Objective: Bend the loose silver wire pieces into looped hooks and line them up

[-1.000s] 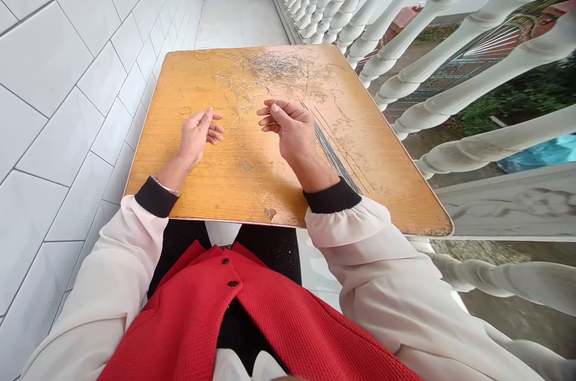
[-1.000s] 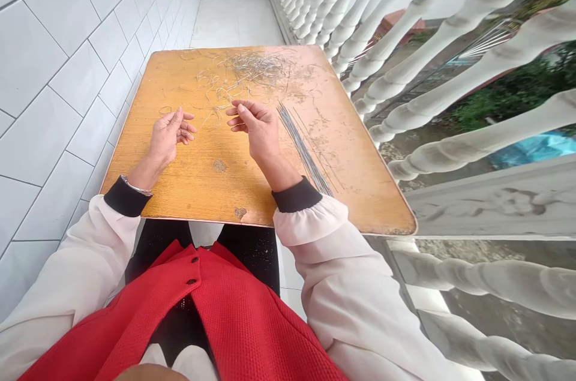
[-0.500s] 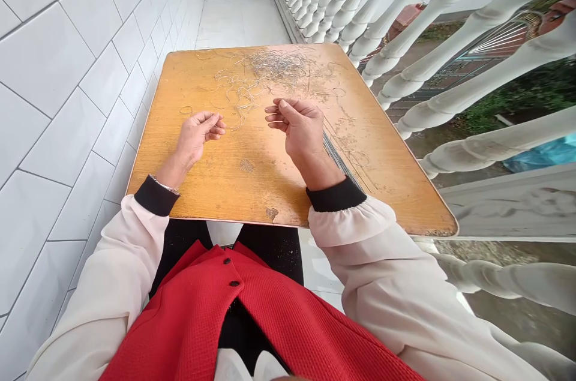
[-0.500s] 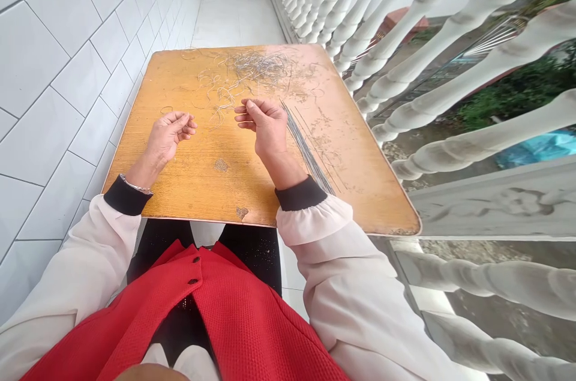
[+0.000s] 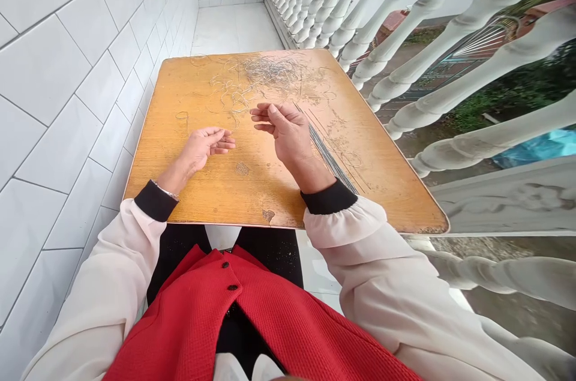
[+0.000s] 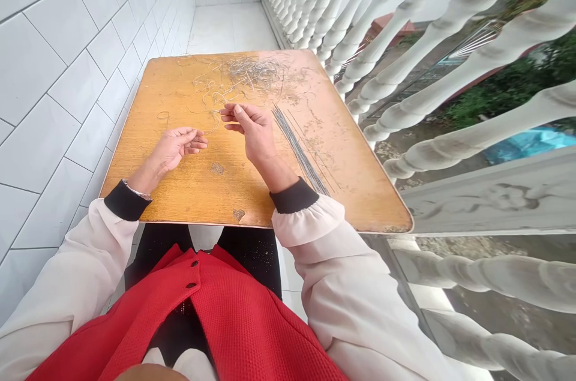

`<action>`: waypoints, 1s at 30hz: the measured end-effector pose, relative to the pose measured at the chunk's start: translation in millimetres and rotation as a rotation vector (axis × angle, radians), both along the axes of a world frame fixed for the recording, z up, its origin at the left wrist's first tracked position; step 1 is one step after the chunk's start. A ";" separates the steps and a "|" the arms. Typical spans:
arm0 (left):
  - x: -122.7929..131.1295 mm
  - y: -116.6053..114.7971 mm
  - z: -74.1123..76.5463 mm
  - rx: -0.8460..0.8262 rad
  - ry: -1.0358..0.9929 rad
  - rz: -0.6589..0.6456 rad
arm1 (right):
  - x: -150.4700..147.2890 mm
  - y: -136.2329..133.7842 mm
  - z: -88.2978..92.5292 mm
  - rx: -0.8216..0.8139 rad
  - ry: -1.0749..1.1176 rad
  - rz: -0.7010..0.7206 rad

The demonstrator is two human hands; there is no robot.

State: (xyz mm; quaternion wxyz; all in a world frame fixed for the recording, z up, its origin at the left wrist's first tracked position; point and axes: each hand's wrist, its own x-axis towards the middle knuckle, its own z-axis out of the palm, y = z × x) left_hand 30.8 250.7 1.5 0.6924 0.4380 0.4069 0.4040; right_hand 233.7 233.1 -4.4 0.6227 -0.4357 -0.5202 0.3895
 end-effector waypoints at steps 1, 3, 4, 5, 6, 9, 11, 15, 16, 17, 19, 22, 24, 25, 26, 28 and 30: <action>0.8 -0.1 -1.6 -0.022 0.007 -0.023 | -0.8 -0.7 0.7 0.009 -0.010 0.009; 0.8 0.9 -3.8 -0.066 0.008 -0.065 | -2.2 -2.2 2.1 0.034 -0.037 0.034; 0.3 1.6 -4.2 -0.092 0.008 -0.090 | -3.0 -3.0 2.9 0.049 -0.051 0.047; -0.4 2.1 -4.4 -0.120 0.010 -0.120 | -4.0 -4.1 3.6 0.065 -0.065 0.061; -0.9 2.4 -4.2 -0.147 0.017 -0.157 | -5.3 -5.3 4.4 0.079 -0.077 0.078; -0.8 0.5 -3.9 -0.181 0.048 -0.276 | -9.8 -9.3 7.3 0.077 -0.087 0.113; 0.8 -2.3 -4.6 -0.150 0.070 -0.333 | -12.2 -11.3 9.3 0.054 -0.086 0.105; 5.4 -6.0 -6.0 -0.043 0.213 -0.345 | -12.4 -11.0 10.7 0.061 -0.156 -0.017; 6.1 -5.8 -5.5 -0.002 0.247 -0.301 | -11.6 -10.3 10.2 0.069 -0.195 -0.044; 6.3 -5.0 -4.4 0.043 0.263 -0.239 | -10.8 -9.6 9.4 0.076 -0.243 -0.063; 4.8 -2.0 -0.9 0.142 0.242 -0.088 | -9.3 -8.8 7.4 0.091 -0.352 -0.070; -1.6 3.5 6.8 0.263 0.186 0.074 | -9.4 -10.3 4.6 0.142 -0.511 -0.011; -6.3 6.0 11.8 0.320 0.182 0.122 | -11.1 -12.5 3.4 0.185 -0.602 0.047; -8.2 6.6 14.1 0.339 0.185 0.134 | -12.2 -13.6 3.0 0.199 -0.640 0.076; -9.5 6.7 16.2 0.352 0.188 0.140 | -13.2 -14.5 2.8 0.205 -0.672 0.102; -10.5 5.9 19.8 0.361 0.195 0.142 | -14.9 -15.5 2.4 0.193 -0.713 0.139; -10.0 3.9 22.6 0.358 0.198 0.144 | -16.1 -15.6 1.8 0.169 -0.737 0.158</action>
